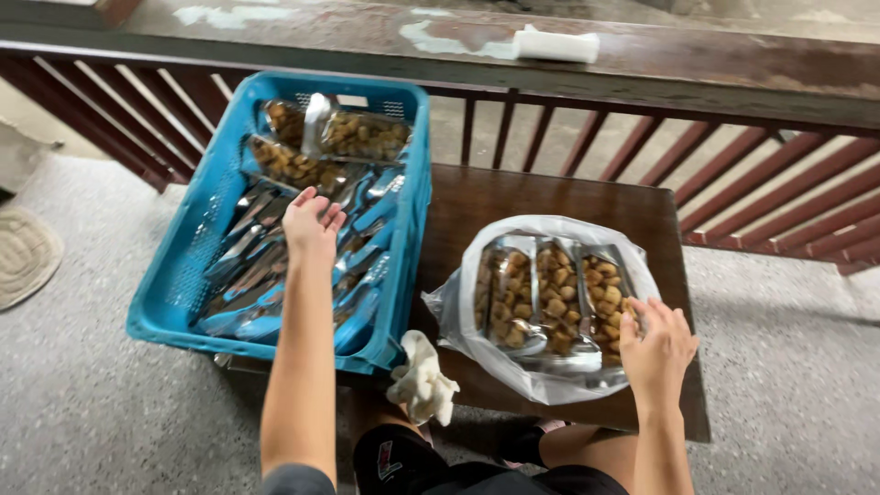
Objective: The person organizes sealed bags containing snacks in a large plastic bag, ties the large bag closed, and then prepares a new roll of plastic bags.
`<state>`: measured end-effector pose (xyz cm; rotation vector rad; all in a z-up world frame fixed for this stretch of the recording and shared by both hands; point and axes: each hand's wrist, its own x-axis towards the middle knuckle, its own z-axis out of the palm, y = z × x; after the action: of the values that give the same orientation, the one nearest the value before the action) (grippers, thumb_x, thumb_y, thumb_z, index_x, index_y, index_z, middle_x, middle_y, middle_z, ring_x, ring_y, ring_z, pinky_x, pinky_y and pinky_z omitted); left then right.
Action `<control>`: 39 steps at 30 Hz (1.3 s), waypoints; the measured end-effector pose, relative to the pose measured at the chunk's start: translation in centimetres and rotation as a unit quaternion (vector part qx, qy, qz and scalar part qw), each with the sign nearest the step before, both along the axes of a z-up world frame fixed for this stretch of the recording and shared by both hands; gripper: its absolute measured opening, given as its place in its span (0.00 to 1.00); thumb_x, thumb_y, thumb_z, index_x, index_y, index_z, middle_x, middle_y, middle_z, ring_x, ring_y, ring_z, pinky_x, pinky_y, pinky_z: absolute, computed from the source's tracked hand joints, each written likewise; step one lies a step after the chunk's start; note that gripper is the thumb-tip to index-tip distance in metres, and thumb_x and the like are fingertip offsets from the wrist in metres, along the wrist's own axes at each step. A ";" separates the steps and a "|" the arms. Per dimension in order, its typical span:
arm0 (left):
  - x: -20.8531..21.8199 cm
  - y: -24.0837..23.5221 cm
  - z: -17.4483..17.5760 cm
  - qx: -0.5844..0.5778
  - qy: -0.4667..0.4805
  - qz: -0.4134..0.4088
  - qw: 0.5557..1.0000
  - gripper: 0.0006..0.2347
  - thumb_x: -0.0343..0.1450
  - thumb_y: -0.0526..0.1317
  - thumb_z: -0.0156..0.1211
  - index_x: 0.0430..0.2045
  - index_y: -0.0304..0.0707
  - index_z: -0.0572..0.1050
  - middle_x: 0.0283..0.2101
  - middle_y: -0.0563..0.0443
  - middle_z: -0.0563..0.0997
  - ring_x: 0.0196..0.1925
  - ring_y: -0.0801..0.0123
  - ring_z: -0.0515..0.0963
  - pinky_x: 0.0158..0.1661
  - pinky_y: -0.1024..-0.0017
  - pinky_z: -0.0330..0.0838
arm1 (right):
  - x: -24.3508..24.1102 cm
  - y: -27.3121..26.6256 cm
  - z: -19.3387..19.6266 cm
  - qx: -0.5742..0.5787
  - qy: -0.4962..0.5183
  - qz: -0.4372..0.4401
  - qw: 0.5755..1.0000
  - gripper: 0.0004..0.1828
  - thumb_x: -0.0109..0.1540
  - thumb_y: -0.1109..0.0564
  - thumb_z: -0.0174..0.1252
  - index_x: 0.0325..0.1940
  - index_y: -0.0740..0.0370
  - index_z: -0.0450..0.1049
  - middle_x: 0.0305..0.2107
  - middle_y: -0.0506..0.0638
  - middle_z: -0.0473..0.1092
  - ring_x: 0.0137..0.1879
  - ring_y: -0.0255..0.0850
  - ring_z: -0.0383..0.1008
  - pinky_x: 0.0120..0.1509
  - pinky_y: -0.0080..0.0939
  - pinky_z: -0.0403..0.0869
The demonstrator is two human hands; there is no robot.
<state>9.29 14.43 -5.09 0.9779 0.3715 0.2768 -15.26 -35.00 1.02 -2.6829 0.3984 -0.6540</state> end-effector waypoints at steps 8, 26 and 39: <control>9.0 7.4 -13.9 -0.047 0.222 -0.056 0.972 0.03 0.67 0.35 0.61 0.31 0.36 0.76 0.31 0.47 0.78 0.36 0.57 0.78 0.45 0.52 0.74 | 5.1 16.1 3.8 0.226 -0.046 0.270 0.935 0.11 0.65 0.62 0.57 0.51 0.59 0.80 0.63 0.54 0.70 0.75 0.54 0.63 0.80 0.54 0.62; 10.4 5.0 -14.7 0.498 0.177 0.002 0.849 0.21 0.58 0.53 0.77 0.29 0.30 0.84 0.32 0.38 0.83 0.37 0.52 0.81 0.46 0.60 0.72 | 0.3 20.3 -2.6 0.482 0.066 0.286 0.826 0.10 0.64 0.63 0.56 0.46 0.65 0.81 0.56 0.52 0.71 0.57 0.36 0.74 0.60 0.35 0.72; -12.2 -2.3 8.7 -0.065 -0.093 -0.196 0.974 0.06 0.73 0.34 0.50 0.30 0.27 0.67 0.48 0.30 0.82 0.51 0.53 0.82 0.56 0.61 0.77 | 0.9 18.7 -0.2 0.715 0.134 0.270 0.631 0.23 0.65 0.53 0.58 0.60 0.69 0.71 0.54 0.59 0.72 0.59 0.45 0.75 0.66 0.46 0.74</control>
<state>-2.95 12.14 3.64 0.8676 0.0208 -0.0159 -14.41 -16.34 0.81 -1.1476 0.0466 0.2737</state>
